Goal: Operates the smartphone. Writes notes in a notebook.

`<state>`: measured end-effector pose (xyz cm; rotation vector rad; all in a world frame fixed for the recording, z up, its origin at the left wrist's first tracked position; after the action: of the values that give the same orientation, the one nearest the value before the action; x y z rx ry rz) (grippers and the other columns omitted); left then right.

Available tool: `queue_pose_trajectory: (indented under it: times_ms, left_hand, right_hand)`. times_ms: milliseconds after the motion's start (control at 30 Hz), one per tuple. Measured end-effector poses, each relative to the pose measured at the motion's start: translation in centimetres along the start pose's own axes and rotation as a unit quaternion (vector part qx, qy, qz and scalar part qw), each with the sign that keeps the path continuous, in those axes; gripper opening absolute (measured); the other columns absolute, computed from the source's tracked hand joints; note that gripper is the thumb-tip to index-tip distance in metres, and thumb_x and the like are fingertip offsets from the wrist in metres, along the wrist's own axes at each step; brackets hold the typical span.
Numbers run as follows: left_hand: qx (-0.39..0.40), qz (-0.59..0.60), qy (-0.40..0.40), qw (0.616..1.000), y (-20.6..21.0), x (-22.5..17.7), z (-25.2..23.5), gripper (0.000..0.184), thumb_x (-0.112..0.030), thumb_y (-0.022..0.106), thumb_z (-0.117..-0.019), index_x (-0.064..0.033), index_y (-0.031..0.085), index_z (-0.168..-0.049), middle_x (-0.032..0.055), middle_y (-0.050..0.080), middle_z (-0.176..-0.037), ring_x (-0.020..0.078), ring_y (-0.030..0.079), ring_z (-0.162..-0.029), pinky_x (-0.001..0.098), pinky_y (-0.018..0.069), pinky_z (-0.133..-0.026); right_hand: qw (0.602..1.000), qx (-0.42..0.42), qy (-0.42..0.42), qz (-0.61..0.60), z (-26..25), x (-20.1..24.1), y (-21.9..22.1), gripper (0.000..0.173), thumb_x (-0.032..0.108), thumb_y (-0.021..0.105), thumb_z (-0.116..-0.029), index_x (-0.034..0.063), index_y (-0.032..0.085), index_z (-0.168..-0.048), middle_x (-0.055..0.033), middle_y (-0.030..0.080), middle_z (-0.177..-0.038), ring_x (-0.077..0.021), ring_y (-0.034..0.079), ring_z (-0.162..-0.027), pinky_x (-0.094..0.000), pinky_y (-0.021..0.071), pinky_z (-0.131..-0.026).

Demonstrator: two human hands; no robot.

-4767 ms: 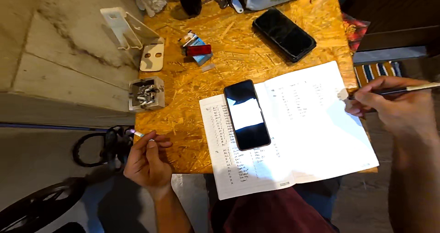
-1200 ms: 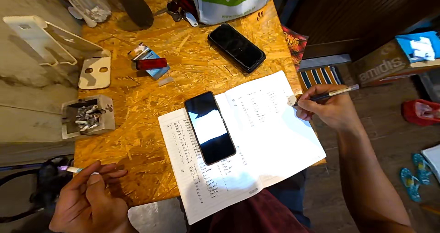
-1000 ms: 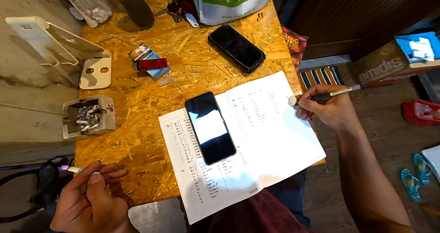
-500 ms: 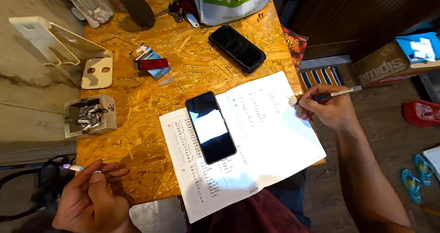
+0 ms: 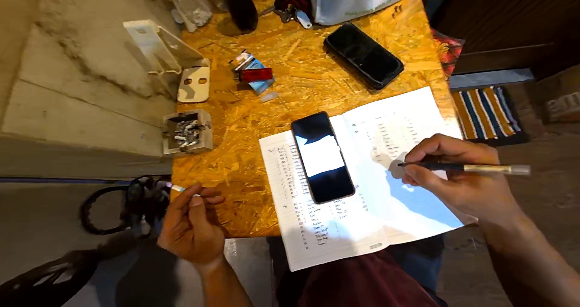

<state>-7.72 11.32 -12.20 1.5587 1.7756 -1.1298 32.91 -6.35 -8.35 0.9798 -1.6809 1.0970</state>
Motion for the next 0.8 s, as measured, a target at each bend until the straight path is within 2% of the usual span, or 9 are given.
queue_pose_trajectory:
  times_ms: [100, 167, 233, 300, 367, 467, 633, 700, 800]
  left_hand:
    - [-0.008, 0.004, 0.007, 1.0, 0.0, 0.2, 0.0, 0.025, -0.004, 0.045, -0.106, 0.0012, 0.066, -0.118, 0.001, 0.075, -0.096, 0.0131, 0.073, -0.079, 0.031, 0.0639, -0.071]
    - [-0.01, 0.009, 0.01, 1.0, -0.1, 0.3, 0.0, 0.025, -0.005, 0.045, -0.1062, 0.0001, 0.066, -0.118, 0.0009, 0.075, -0.096, 0.0133, 0.073, -0.08, 0.0311, 0.0639, -0.07]
    - [-0.008, 0.016, 0.009, 1.0, -0.2, 0.3, 0.0, 0.025, -0.006, 0.046, -0.1063, -0.0013, 0.067, -0.118, 0.0008, 0.076, -0.097, 0.0135, 0.074, -0.08, 0.0316, 0.0644, -0.071]
    - [-0.008, 0.019, 0.005, 1.0, -0.2, 0.2, 0.0, 0.025, -0.006, 0.045, -0.1064, -0.0019, 0.067, -0.119, 0.0003, 0.075, -0.097, 0.0133, 0.074, -0.08, 0.0314, 0.0643, -0.071]
    - [-0.01, 0.022, 0.003, 1.0, -0.2, 0.2, 0.0, 0.025, -0.006, 0.045, -0.1063, -0.0005, 0.067, -0.118, 0.0008, 0.075, -0.096, 0.0132, 0.073, -0.079, 0.0312, 0.0639, -0.071]
    - [-0.015, 0.03, 0.003, 0.999, -0.2, 0.2, 0.0, 0.025, -0.006, 0.046, -0.1061, -0.0006, 0.067, -0.118, 0.0009, 0.075, -0.095, 0.0135, 0.073, -0.079, 0.0316, 0.064, -0.071]
    - [-0.008, 0.035, 0.002, 0.999, -0.2, 0.2, 0.1, 0.025, -0.008, 0.046, -0.107, -0.0025, 0.067, -0.119, 0.0004, 0.075, -0.097, 0.0131, 0.073, -0.081, 0.0307, 0.0637, -0.072]
    - [-0.003, 0.04, 0.003, 0.999, -0.3, 0.3, 0.0, 0.026, -0.008, 0.045, -0.1072, -0.0024, 0.068, -0.118, 0.0008, 0.075, -0.097, 0.0135, 0.073, -0.081, 0.0311, 0.0635, -0.072]
    - [0.004, 0.044, 0.007, 0.999, -0.3, 0.4, 0.0, 0.026, -0.008, 0.045, -0.1073, -0.004, 0.068, -0.119, 0.0006, 0.075, -0.097, 0.0139, 0.073, -0.082, 0.0318, 0.0637, -0.073]
  right_hand:
    - [0.999, 0.048, -0.01, -0.011, -0.3, 0.6, 2.1, 0.015, 0.019, 0.068, -0.0981, 0.0066, 0.068, -0.106, -0.0002, 0.073, -0.089, -0.0087, 0.07, -0.074, -0.0238, 0.0612, -0.065]
    - [0.996, 0.082, -0.016, 0.01, -0.5, 1.4, 3.0, 0.024, 0.027, 0.056, -0.1072, 0.0089, 0.063, -0.122, -0.0009, 0.075, -0.099, -0.0104, 0.073, -0.078, -0.0253, 0.0635, -0.065]
    - [0.99, 0.122, -0.033, 0.06, -0.8, 2.2, 3.9, 0.034, 0.032, 0.043, -0.1118, 0.014, 0.061, -0.134, 0.001, 0.076, -0.107, -0.0045, 0.071, -0.076, -0.0203, 0.0604, -0.062]
    - [0.978, 0.16, -0.067, 0.116, -1.2, 2.5, 5.2, 0.035, 0.028, 0.041, -0.1118, 0.0155, 0.063, -0.136, 0.0001, 0.072, -0.095, -0.0026, 0.063, -0.067, -0.0206, 0.0542, -0.056]
    - [0.963, 0.188, -0.089, 0.174, -1.6, 2.5, 6.5, 0.036, 0.026, 0.043, -0.1103, 0.0152, 0.063, -0.138, -0.0006, 0.067, -0.082, -0.0059, 0.058, -0.06, -0.0253, 0.0483, -0.05]
    - [0.949, 0.191, -0.088, 0.237, -1.8, 2.0, 7.1, 0.036, 0.027, 0.044, -0.1088, 0.0165, 0.062, -0.139, -0.0001, 0.067, -0.083, -0.0077, 0.054, -0.057, -0.0282, 0.0436, -0.048]
    - [0.966, 0.156, -0.056, 0.2, -1.1, 1.4, 5.4, 0.036, 0.029, 0.045, -0.1088, 0.0172, 0.064, -0.138, 0.0024, 0.063, -0.078, -0.0022, 0.05, -0.056, -0.0223, 0.0435, -0.048]
    - [0.975, 0.142, -0.051, 0.16, -0.7, 1.2, 4.7, 0.037, 0.029, 0.045, -0.1095, 0.0182, 0.062, -0.14, 0.0023, 0.065, -0.082, -0.0001, 0.053, -0.058, -0.0192, 0.0464, -0.05]
    - [0.988, 0.113, -0.049, 0.089, -0.2, 0.9, 3.6, 0.036, 0.03, 0.041, -0.1112, 0.0162, 0.062, -0.138, -0.0014, 0.073, -0.107, -0.0011, 0.064, -0.071, -0.0186, 0.0557, -0.061]
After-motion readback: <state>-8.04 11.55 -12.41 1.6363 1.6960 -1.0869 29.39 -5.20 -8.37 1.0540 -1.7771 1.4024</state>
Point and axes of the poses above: each hand's wrist, its own z-axis away from the middle knuckle, its own y-axis out of the palm, x = y × z, the point moved 1 cm from there along -z, towards the middle knuckle
